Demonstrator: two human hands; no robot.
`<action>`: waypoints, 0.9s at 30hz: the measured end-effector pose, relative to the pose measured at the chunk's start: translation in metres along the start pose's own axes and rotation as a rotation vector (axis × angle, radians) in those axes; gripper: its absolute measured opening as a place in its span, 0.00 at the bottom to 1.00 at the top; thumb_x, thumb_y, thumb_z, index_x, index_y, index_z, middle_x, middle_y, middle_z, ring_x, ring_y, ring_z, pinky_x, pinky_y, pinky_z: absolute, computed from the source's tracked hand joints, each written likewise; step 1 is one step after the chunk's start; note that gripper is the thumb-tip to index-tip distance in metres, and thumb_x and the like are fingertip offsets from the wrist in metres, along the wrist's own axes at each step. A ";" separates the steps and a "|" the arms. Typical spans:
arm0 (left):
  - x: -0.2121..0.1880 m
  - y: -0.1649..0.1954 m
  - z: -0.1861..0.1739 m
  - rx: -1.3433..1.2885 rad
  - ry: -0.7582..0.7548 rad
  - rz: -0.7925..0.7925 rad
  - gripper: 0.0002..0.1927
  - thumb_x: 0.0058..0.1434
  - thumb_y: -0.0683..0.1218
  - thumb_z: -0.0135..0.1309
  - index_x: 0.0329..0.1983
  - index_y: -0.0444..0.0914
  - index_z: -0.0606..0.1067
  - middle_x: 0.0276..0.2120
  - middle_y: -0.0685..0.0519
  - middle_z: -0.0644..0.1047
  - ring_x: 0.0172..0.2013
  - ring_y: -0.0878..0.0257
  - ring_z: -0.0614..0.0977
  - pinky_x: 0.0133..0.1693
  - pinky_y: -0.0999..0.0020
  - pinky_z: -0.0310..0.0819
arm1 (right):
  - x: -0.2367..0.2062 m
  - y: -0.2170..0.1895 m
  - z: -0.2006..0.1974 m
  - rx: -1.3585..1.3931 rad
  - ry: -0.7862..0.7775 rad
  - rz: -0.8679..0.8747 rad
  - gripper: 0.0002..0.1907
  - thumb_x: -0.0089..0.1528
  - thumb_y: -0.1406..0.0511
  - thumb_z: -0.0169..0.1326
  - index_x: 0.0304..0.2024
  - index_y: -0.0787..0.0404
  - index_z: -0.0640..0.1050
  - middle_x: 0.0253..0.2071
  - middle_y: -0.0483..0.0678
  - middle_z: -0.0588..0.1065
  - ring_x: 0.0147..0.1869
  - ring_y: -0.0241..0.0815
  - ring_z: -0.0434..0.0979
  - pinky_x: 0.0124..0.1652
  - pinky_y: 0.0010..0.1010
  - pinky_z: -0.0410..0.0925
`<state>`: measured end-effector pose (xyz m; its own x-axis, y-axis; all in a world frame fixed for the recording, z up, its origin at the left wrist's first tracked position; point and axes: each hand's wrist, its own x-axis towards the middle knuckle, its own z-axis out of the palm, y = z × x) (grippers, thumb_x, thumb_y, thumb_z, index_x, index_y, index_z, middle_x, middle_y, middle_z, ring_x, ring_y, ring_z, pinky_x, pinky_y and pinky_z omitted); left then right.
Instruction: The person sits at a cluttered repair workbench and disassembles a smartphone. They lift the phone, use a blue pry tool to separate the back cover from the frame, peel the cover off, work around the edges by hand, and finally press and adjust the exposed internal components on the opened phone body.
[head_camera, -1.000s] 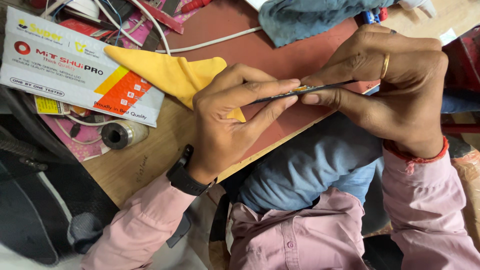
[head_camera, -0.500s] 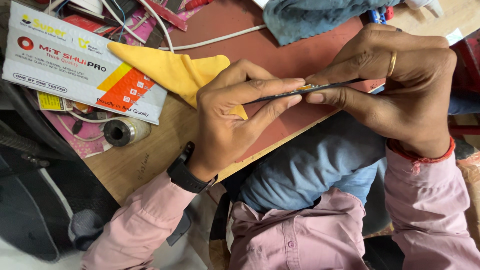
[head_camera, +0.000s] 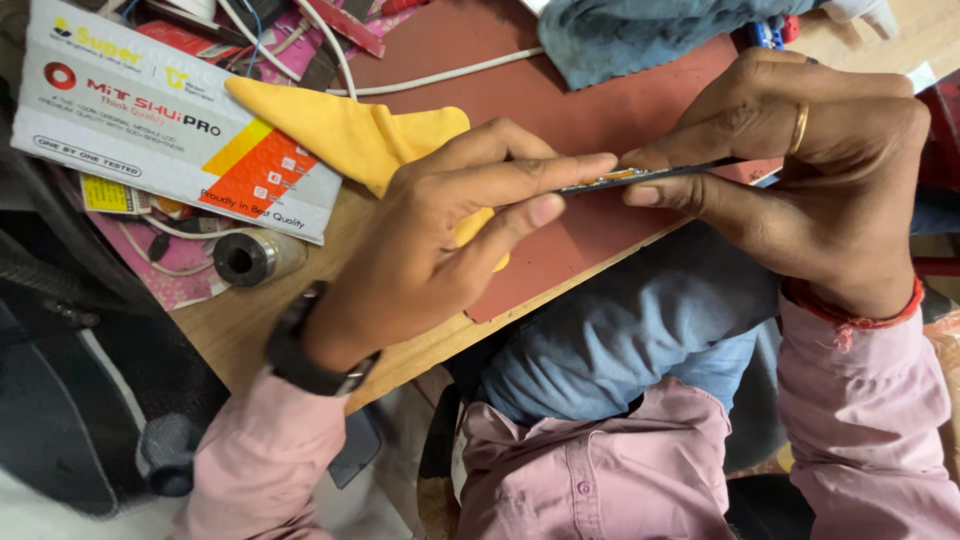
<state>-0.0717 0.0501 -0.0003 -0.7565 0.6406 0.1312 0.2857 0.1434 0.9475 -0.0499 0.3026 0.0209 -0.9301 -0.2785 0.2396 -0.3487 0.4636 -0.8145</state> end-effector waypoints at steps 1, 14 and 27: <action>0.001 0.004 -0.006 -0.019 -0.050 -0.068 0.18 0.69 0.36 0.50 0.60 0.40 0.77 0.42 0.56 0.76 0.36 0.69 0.77 0.40 0.77 0.73 | 0.000 0.000 0.000 -0.001 -0.002 -0.003 0.12 0.53 0.74 0.69 0.39 0.67 0.82 0.32 0.50 0.77 0.34 0.38 0.76 0.32 0.23 0.65; 0.007 0.002 0.004 -0.121 0.112 0.029 0.07 0.67 0.35 0.61 0.47 0.31 0.80 0.43 0.48 0.83 0.43 0.68 0.84 0.47 0.73 0.80 | -0.001 0.001 -0.002 -0.032 -0.021 -0.038 0.13 0.52 0.74 0.70 0.39 0.68 0.83 0.31 0.50 0.77 0.33 0.39 0.76 0.33 0.25 0.64; 0.017 0.010 0.006 -0.008 0.098 0.012 0.06 0.66 0.40 0.63 0.43 0.33 0.79 0.39 0.51 0.83 0.41 0.68 0.84 0.44 0.74 0.80 | -0.004 0.006 -0.003 0.002 -0.005 -0.030 0.12 0.53 0.74 0.69 0.38 0.68 0.82 0.31 0.51 0.78 0.34 0.39 0.77 0.33 0.25 0.65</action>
<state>-0.0779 0.0671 0.0093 -0.8071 0.5653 0.1702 0.2910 0.1301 0.9478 -0.0486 0.3094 0.0165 -0.9186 -0.2965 0.2612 -0.3761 0.4530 -0.8083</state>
